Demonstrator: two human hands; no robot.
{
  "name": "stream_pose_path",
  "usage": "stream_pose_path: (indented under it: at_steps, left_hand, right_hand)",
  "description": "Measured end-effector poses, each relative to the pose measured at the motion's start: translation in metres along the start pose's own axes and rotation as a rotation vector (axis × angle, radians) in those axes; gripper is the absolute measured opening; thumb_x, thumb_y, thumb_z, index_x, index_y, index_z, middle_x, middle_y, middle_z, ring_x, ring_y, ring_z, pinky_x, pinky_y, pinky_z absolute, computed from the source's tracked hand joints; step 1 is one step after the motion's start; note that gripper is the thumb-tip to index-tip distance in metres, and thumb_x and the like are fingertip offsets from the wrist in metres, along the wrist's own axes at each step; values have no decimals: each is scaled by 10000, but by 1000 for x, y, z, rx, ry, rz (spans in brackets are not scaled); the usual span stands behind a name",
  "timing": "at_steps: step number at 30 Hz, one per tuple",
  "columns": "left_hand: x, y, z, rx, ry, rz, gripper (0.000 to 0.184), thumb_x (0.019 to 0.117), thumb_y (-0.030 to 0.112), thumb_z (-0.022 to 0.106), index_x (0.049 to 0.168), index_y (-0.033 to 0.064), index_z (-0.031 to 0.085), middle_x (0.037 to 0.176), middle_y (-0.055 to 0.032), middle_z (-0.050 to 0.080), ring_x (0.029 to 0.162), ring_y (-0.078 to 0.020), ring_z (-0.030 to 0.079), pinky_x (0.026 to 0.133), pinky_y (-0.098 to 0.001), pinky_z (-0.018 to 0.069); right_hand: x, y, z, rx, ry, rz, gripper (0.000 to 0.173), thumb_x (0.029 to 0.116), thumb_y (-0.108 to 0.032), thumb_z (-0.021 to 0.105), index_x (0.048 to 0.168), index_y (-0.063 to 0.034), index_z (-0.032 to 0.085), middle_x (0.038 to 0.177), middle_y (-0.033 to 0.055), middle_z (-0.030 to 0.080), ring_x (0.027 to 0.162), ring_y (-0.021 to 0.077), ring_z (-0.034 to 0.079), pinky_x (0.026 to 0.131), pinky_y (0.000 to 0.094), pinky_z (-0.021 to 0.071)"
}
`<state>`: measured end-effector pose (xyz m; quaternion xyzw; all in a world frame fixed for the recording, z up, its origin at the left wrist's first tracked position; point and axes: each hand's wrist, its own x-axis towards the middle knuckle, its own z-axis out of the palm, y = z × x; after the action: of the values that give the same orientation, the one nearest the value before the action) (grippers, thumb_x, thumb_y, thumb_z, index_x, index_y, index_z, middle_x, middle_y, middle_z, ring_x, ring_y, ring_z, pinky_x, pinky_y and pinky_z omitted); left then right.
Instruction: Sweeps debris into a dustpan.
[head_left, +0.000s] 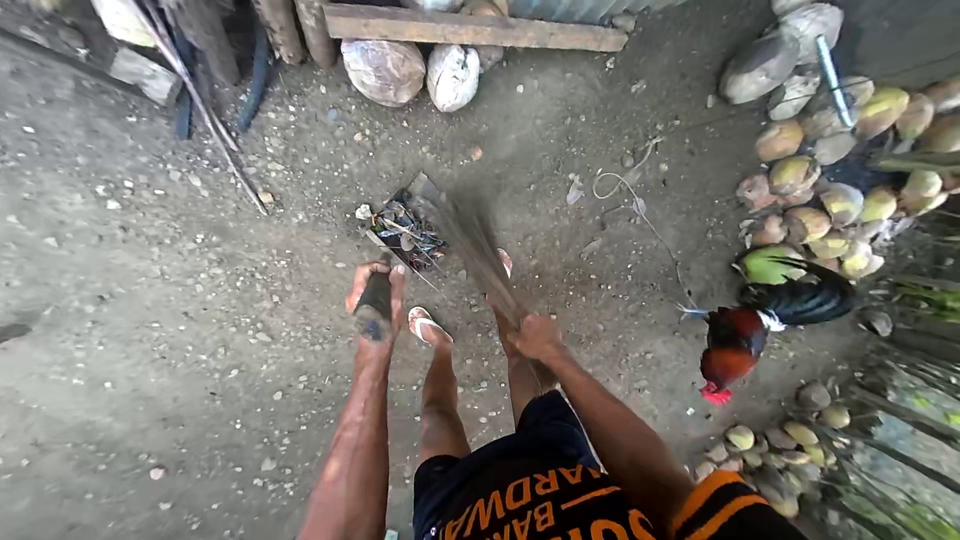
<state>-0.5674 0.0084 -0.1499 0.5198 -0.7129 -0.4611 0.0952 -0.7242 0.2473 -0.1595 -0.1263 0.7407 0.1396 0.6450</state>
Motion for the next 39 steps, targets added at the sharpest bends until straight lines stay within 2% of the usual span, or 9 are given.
stream_pose_path:
  at_steps: [3, 7, 12, 18, 24, 28, 30, 32, 39]
  left_hand:
    - [2, -1, -4, -37, -12, 44, 270, 979, 145, 668, 1135, -64, 602, 1148, -171, 675, 1094, -189, 656, 997, -387, 526]
    - [4, -7, -6, 15, -11, 83, 295, 979, 139, 647, 1121, -113, 588, 1144, -229, 676, 1112, -220, 657, 1008, -388, 517]
    - [15, -3, -6, -18, 23, 159, 295, 967, 78, 633, 1078, -182, 548, 1074, -212, 655, 1043, -115, 629, 948, -268, 512]
    - [16, 10, 6, 24, 38, 63, 318, 988, 119, 604, 1123, -155, 515, 1097, -140, 647, 967, -35, 622, 862, -245, 539]
    - [26, 15, 14, -22, 16, 75, 140, 983, 107, 579, 1072, 25, 509, 1053, 43, 672, 923, 13, 653, 752, -219, 564]
    - [35, 26, 18, -12, 19, 35, 108, 977, 92, 573, 1050, 37, 514, 1004, 65, 661, 872, 25, 646, 716, -201, 554]
    - [41, 29, 17, -11, 17, -2, 116, 980, 105, 584, 1056, 58, 509, 996, 71, 667, 847, 17, 650, 690, -204, 555]
    - [44, 33, 16, 4, 8, -68, 187, 988, 130, 579, 1114, 25, 489, 1035, 40, 642, 875, 2, 640, 718, -225, 563]
    - [49, 38, 20, 44, 29, -106, 150, 992, 150, 600, 1082, 75, 506, 1030, 44, 654, 871, -25, 654, 686, -242, 568]
  right_hand:
    - [-43, 39, 30, 104, -30, 10, 733, 984, -481, 590, 1608, -166, 368, 1293, 200, 675, 1169, 395, 664, 965, 625, 520]
    - [-73, 112, 44, 335, 101, 154, 763, 959, -444, 617, 1635, -255, 317, 1204, 187, 710, 1064, 394, 699, 893, 631, 548]
    - [-36, 196, 0, 573, 293, 301, 667, 977, -379, 637, 1562, -133, 428, 1181, 220, 701, 1065, 405, 689, 913, 626, 537]
    - [89, 268, -114, 788, 501, 462, 455, 971, -365, 667, 1224, 13, 650, 1135, 283, 687, 1092, 457, 661, 913, 661, 511]
    - [132, 302, -207, 417, 341, 378, 452, 927, -362, 701, 1187, 5, 655, 1164, 284, 675, 1102, 472, 658, 859, 706, 511]
    - [41, 328, -136, 443, 288, 192, 482, 890, -341, 763, 1318, -150, 654, 1064, 216, 715, 964, 429, 691, 821, 699, 530]
    - [-25, 328, -90, 500, 206, 278, 716, 921, -397, 715, 1567, -237, 450, 1180, 221, 703, 1053, 438, 683, 900, 692, 519]
    - [-66, 318, -48, 616, 186, 396, 811, 924, -422, 701, 1631, -261, 337, 1195, 209, 709, 1063, 419, 689, 918, 661, 522]
    - [27, 308, -11, 1103, 362, 569, 457, 967, -325, 682, 1310, -32, 610, 1079, 213, 700, 1014, 363, 682, 896, 588, 527]
